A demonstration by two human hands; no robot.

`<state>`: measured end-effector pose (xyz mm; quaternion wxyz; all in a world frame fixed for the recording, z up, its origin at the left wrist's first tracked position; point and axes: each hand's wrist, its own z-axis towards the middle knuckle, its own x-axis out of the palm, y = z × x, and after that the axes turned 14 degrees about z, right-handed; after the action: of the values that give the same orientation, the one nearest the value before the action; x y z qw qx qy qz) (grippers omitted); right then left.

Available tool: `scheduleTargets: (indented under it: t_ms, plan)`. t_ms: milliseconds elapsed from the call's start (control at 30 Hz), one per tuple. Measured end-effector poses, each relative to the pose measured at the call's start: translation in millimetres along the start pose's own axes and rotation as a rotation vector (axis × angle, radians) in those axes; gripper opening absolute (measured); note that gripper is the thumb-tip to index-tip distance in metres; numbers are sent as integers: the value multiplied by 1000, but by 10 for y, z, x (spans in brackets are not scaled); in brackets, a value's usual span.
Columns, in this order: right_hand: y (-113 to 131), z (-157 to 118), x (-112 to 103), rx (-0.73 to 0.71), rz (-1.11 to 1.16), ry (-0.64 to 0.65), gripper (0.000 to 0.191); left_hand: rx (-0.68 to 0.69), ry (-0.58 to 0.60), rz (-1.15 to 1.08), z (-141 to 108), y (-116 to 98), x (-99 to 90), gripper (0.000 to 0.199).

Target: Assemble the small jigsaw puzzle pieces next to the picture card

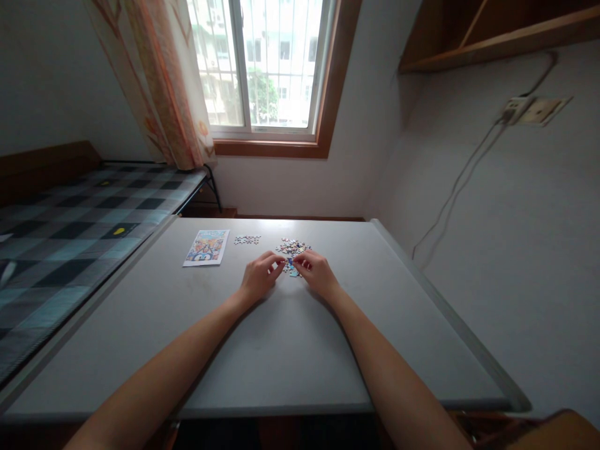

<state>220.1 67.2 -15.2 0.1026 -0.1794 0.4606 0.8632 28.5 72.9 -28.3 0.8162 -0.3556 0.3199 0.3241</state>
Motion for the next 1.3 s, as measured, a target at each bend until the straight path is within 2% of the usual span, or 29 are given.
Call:
scheduleTargets:
  t_ms: [1300]
  plan:
    - [-29, -1, 19, -10, -8, 12, 8, -14, -1, 13, 8, -20, -28, 17]
